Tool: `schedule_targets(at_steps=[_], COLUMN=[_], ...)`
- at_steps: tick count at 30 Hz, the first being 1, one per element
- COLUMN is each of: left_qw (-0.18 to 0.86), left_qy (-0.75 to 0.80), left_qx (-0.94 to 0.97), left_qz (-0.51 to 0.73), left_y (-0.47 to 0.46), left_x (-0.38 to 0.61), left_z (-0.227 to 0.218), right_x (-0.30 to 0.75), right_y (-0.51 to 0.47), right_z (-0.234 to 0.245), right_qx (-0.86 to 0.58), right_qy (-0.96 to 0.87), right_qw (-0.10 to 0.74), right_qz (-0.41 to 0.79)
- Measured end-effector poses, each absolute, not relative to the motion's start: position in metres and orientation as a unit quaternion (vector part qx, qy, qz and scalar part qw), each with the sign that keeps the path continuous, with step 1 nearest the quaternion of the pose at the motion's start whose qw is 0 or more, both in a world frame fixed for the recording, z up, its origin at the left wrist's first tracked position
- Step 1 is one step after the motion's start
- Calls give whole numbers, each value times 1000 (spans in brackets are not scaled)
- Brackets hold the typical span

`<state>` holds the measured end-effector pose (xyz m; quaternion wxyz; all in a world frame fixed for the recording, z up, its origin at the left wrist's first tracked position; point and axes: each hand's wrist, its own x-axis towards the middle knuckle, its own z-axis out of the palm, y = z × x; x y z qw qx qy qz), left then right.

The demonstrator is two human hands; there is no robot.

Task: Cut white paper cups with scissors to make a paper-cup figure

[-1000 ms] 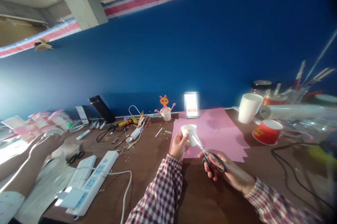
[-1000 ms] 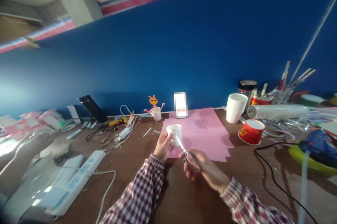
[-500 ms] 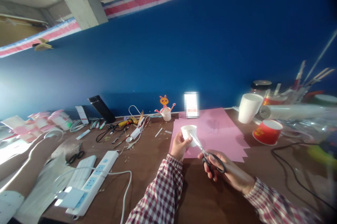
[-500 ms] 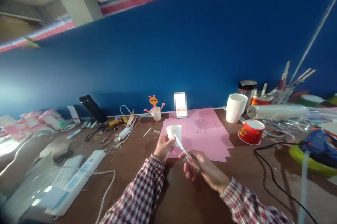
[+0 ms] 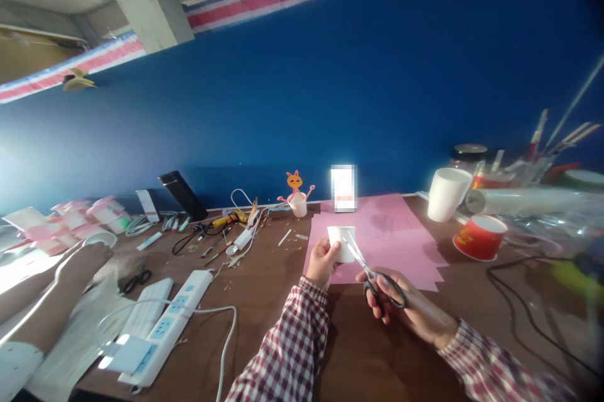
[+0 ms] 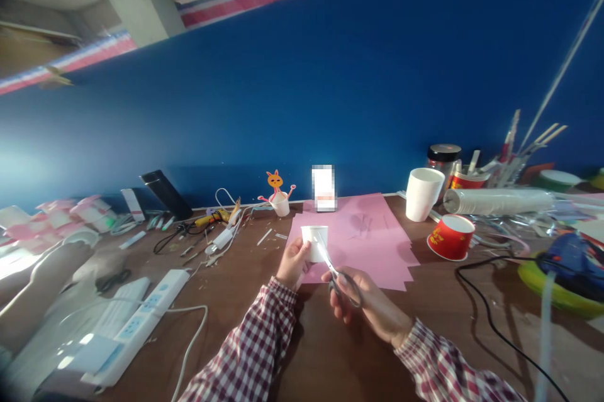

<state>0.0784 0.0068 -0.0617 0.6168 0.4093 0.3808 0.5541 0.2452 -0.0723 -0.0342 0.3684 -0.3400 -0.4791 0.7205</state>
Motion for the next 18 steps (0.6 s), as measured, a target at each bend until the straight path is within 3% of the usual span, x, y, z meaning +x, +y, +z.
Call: schedule_targets(at_steps=[11, 18], left_qw=[651, 662], left_qy=[361, 261], left_qx=[366, 394], left_qz=[559, 582], left_y=[7, 3], left_x=[82, 79], left_z=[-62, -52], right_x=[246, 245], right_y=[-72, -73], right_z=[-34, -36], right_qx=[-339, -309], right_qy=[-492, -517], right_qw=[375, 404], right_qz=[708, 689])
